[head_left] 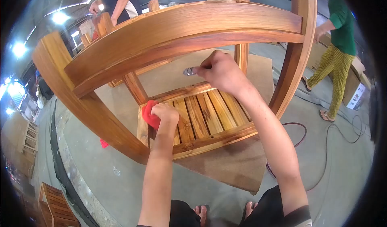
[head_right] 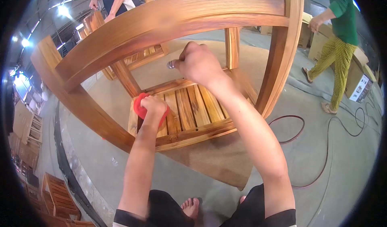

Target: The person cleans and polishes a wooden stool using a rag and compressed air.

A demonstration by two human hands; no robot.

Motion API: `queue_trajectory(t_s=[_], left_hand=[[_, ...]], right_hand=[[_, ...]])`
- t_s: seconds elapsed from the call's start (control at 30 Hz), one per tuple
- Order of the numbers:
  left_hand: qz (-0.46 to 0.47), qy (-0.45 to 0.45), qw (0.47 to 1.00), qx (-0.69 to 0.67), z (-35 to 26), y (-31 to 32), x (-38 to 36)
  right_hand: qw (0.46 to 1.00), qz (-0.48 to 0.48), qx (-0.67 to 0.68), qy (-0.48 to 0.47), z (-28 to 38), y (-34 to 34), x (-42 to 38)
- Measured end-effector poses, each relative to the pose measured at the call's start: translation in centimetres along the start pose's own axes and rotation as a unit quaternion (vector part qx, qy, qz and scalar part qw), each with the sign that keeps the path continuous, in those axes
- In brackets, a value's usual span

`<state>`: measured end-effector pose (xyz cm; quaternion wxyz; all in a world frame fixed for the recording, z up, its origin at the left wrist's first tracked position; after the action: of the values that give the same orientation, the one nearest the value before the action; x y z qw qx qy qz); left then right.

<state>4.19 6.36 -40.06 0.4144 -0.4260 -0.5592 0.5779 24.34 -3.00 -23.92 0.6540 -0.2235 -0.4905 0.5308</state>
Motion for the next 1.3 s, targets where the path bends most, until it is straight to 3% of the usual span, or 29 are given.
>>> queue_trajectory(t_s=[0.13,0.27,0.37,0.67,0.83,1.0,1.1,1.23,1.3], left_hand=[[0.022,-0.032,0.997,-0.068,0.4,-0.5,-0.1],[-0.074,-0.005,0.985,-0.155,0.4,-1.1,-1.2],[-0.145,0.041,0.981,-0.118,-0.4,-0.3,0.4],[-0.155,0.047,0.982,-0.096,-3.5,0.5,1.8],[-0.104,0.166,0.962,-0.189,-13.2,-0.8,-3.1],[-0.122,0.345,0.88,-0.303,-22.5,0.2,-2.3],[-0.113,0.389,0.85,-0.337,-22.4,1.1,-2.1],[-0.096,0.432,0.811,-0.383,-20.0,1.9,-1.8],[-0.086,0.448,0.793,-0.403,-18.2,2.3,-1.8]], right_hand=[[0.998,0.041,-0.016,-0.034,-0.5,-0.4,-1.7],[0.996,0.0,0.024,-0.085,-2.5,0.0,-2.3],[0.994,-0.009,0.05,-0.095,-3.6,-0.5,-2.3],[0.994,-0.012,0.074,-0.078,-8.9,-2.7,-3.4],[0.996,-0.017,0.064,-0.058,-9.7,-3.2,-3.2],[0.996,-0.045,0.052,-0.05,-8.6,-3.0,-2.9],[0.999,0.022,0.039,-0.014,-6.8,-4.0,-2.8],[0.999,0.004,-0.031,-0.013,-4.3,-1.9,-1.6],[0.999,0.025,0.006,-0.042,-2.9,0.0,-0.7]])
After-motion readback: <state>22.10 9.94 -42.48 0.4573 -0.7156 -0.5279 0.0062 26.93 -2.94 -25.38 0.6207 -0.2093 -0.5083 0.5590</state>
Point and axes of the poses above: each hand's wrist, its own x-axis towards the middle knuckle, its own y-axis out of the palm, z = x × y, the point moved 1 cm from there along x, towards the middle knuckle, and after that the axes turned 15 degrees about -x, right-handed, at the moved point
